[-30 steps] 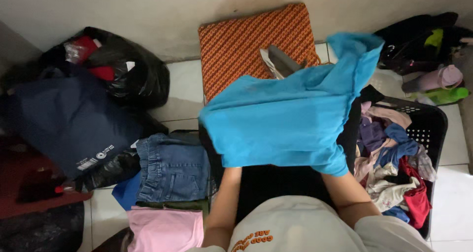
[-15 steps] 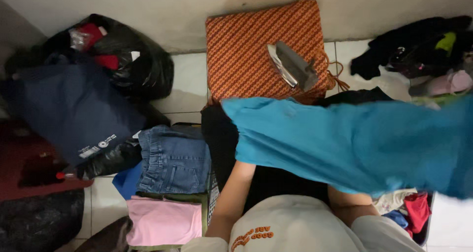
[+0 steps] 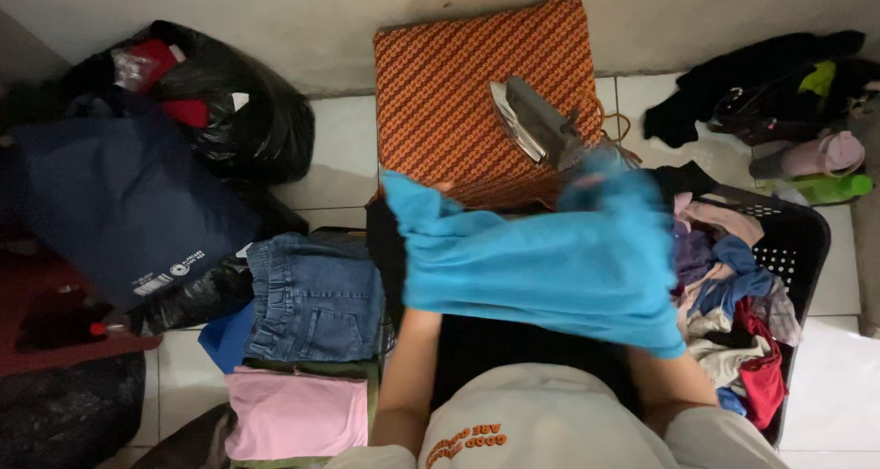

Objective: The person irons and folds a pair of blue jeans and a blue t-shirt on an ironing board on the floor.

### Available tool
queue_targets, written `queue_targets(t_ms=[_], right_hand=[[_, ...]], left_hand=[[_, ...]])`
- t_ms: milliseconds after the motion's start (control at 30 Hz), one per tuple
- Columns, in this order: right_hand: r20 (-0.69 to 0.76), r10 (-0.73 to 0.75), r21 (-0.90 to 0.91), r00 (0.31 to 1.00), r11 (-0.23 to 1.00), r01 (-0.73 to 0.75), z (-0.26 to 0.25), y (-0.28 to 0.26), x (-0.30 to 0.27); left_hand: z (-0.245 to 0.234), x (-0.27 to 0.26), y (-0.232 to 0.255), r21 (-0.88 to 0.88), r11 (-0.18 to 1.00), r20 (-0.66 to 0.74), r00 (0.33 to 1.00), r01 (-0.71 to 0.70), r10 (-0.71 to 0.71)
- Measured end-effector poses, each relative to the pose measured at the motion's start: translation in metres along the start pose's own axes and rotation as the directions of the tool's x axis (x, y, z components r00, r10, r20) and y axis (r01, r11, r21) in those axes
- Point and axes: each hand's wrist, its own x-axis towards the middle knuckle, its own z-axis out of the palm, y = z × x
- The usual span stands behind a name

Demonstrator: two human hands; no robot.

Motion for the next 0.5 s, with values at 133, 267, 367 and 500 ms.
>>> queue_targets(t_ms=[133,267,367,500], right_hand=[[-0.007,0.055,0.016,0.998,0.998,-0.055,0.007,0.013,0.000],[-0.016,0.098,0.045,0.995,0.994,-0.097,0.009,0.017,-0.003],[-0.029,0.060,0.071,0.998,0.996,-0.058,0.003,-0.010,0.001],[0.022,-0.032,0.073,0.999,0.997,0.030,-0.014,-0.063,0.014]], left_hand=[[-0.046,0.003,0.013,0.169,0.985,-0.078,0.996,-0.023,0.037],[-0.062,0.002,-0.013,0.652,0.758,-0.009,1.000,-0.016,0.028],[-0.042,-0.020,-0.045,0.881,0.457,0.208,0.969,-0.125,-0.136],[-0.010,-0.047,-0.039,0.821,0.547,0.424,0.813,-0.160,-0.398]])
